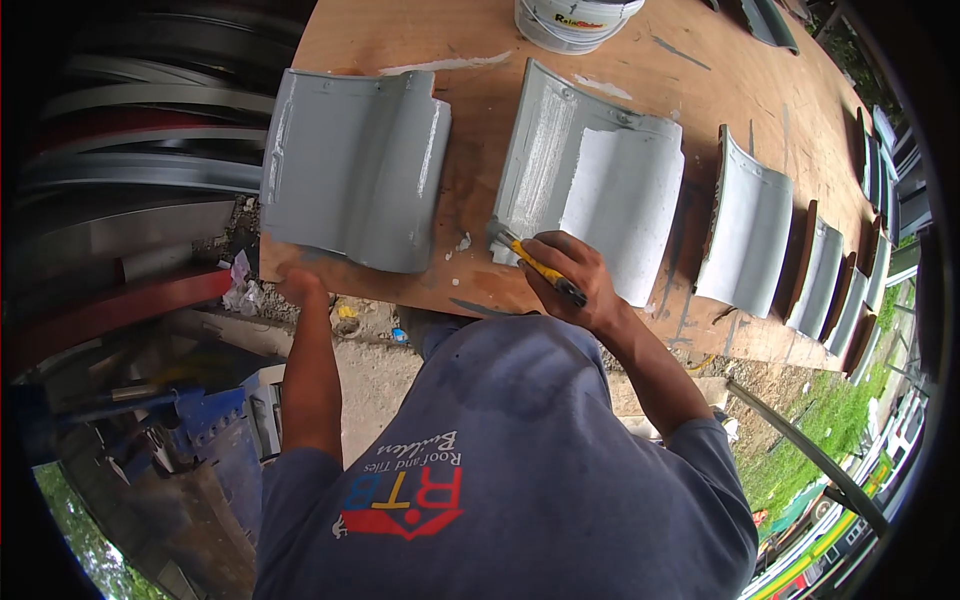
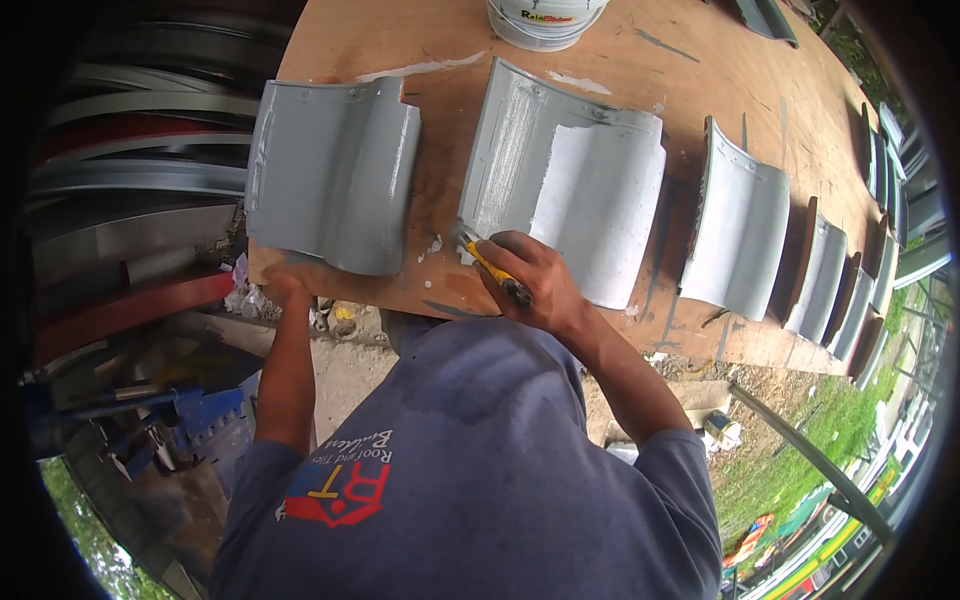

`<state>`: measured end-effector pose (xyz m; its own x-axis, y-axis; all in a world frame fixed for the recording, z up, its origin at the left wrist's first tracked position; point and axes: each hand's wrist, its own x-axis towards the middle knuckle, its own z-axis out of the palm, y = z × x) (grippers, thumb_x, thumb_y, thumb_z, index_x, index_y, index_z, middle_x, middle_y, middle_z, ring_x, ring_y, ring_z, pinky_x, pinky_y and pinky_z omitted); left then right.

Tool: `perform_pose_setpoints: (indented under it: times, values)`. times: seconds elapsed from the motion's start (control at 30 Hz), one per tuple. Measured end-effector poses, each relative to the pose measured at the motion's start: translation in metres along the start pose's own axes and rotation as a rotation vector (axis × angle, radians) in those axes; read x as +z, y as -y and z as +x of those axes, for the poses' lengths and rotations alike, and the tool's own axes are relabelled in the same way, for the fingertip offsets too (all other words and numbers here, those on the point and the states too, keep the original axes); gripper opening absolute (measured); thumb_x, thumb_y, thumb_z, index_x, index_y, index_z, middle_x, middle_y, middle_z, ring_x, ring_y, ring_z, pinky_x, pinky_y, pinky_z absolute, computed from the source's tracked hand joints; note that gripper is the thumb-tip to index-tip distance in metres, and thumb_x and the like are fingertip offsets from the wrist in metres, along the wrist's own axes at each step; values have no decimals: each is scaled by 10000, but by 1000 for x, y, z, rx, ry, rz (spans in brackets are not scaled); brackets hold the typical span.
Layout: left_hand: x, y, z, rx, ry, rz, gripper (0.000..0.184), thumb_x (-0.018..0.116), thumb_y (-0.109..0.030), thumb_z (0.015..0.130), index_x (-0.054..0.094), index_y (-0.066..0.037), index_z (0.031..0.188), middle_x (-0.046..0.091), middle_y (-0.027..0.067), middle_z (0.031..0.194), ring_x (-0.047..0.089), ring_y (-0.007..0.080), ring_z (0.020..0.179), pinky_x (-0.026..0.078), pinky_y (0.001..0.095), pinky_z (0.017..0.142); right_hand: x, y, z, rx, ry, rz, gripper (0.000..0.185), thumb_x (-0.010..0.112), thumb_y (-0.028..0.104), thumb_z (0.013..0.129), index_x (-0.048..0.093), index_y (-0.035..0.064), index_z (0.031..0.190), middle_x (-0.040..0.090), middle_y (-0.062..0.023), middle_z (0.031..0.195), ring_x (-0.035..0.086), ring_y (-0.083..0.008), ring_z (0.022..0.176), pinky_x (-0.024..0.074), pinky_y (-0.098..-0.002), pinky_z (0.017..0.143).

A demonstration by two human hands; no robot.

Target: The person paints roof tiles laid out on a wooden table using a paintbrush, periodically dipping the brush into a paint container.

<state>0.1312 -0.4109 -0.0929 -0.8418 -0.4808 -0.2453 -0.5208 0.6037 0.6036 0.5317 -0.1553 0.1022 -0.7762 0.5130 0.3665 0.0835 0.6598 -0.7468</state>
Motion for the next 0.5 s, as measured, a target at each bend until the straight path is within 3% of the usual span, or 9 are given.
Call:
perform_pose_setpoints:
  times: [0.17,0.27,0.5]
  values:
    - [1,-6,-7,4,5,-107,770,392,-555,989,527,132,1309,625,365,1266,639,499,1177,509,593,1025,-1,-21,-12,114,121,-17,237,763,-3,846,689,13,1070,697,-147,960,707,-345,820,580,-398,694]
    - [2,2,-1,7,-21,-104,764,391,-544,992,526,142,1299,631,365,1254,649,502,1155,517,591,1008,-2,-9,-6,55,-83,21,208,752,-14,846,695,7,1044,690,-158,935,703,-350,809,576,-401,693]
    - [-4,-8,-15,3,-21,-88,744,388,-516,1002,527,159,1281,630,366,1253,653,495,1151,518,598,995,-6,-9,-7,177,147,7,268,749,-33,825,703,10,1086,700,-156,988,700,-361,847,576,-414,730]
